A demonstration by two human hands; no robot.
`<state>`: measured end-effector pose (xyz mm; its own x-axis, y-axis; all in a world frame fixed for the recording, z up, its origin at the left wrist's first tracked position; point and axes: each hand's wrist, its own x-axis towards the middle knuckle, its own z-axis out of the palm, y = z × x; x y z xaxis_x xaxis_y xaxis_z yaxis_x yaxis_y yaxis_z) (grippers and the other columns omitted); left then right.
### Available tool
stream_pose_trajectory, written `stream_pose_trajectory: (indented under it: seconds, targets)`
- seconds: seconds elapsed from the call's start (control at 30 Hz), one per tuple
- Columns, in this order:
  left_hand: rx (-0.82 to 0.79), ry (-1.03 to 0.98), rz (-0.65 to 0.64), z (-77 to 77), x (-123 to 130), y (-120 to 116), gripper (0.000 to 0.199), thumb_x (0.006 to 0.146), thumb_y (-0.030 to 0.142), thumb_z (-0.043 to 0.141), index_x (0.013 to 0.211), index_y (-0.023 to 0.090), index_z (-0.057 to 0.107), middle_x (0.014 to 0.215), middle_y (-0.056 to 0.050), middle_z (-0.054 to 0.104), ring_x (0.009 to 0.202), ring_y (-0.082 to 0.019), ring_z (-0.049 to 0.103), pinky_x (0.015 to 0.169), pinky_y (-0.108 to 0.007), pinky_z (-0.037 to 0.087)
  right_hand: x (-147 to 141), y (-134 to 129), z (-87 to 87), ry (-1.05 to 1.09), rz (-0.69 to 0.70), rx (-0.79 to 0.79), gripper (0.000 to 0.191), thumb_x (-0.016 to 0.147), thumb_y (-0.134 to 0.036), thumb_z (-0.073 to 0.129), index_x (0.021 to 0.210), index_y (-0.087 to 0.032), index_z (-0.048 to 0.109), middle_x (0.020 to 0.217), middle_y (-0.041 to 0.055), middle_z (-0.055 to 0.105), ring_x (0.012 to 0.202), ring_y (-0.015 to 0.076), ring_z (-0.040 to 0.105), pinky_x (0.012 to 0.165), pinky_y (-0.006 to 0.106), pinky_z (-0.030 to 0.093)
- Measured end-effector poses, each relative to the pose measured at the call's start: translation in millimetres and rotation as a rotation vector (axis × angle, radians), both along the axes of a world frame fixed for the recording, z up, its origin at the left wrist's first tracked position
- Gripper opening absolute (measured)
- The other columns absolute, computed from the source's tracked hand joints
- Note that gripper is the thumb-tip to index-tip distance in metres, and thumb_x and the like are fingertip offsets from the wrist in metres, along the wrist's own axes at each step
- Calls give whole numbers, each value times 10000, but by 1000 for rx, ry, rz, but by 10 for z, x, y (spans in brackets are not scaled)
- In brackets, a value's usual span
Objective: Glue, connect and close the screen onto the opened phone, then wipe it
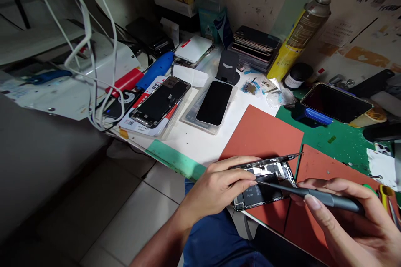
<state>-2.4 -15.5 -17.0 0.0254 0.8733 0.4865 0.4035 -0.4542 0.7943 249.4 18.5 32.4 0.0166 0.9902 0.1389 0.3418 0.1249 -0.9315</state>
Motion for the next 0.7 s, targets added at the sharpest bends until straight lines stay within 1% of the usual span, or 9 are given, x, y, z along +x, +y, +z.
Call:
stream_pose_trajectory:
  seconds: [0.13, 0.23, 0.3, 0.47, 0.57, 0.7]
  targets:
    - [0, -20, -6, 1, 9, 0, 122, 985, 71, 729, 1040, 158, 794, 1325, -121, 794, 1119, -169, 806, 942, -221, 634, 13, -15, -2, -13, -1, -1, 392, 742, -381, 961, 1042, -252, 744, 975, -1, 824, 812, 209, 840, 778, 225, 718]
    - [1, -26, -1, 1, 9, -2, 117, 985, 73, 729, 1033, 155, 796, 1322, -127, 796, 1127, -177, 807, 950, -232, 637, 50, -36, -18, -29, -17, -15, 411, 737, -377, 969, 1064, -261, 746, 1019, -4, 827, 851, 205, 844, 816, 214, 710]
    - [-1, -20, 5, 1, 7, -5, 111, 984, 79, 734, 1036, 154, 798, 1324, -133, 796, 1139, -185, 806, 963, -241, 638, 64, -42, -28, -38, -40, -27, 426, 734, -386, 975, 1074, -268, 747, 1005, -8, 828, 852, 206, 844, 820, 215, 710]
    - [-6, 1, 14, -13, 1, -13, 116, 986, 97, 739, 1058, 160, 803, 1323, -129, 799, 1116, -183, 813, 966, -248, 641, 19, 3, -14, -19, -95, -103, 452, 738, -413, 977, 1104, -275, 751, 919, -12, 836, 694, 189, 827, 679, 181, 697]
    - [-12, 2, 16, -25, 0, -17, 121, 984, 100, 743, 1064, 170, 803, 1337, -121, 795, 1126, -183, 811, 971, -254, 643, -32, 59, 26, 4, -50, -122, 431, 749, -441, 964, 1071, -260, 743, 859, 3, 833, 619, 199, 811, 620, 192, 690]
    - [-26, -5, 13, -21, 2, -15, 133, 980, 98, 750, 1069, 180, 803, 1343, -107, 793, 1140, -178, 806, 983, -252, 639, -70, 121, 72, 4, 10, -128, 396, 774, -458, 942, 1021, -242, 721, 757, 19, 814, 574, 222, 799, 572, 212, 683]
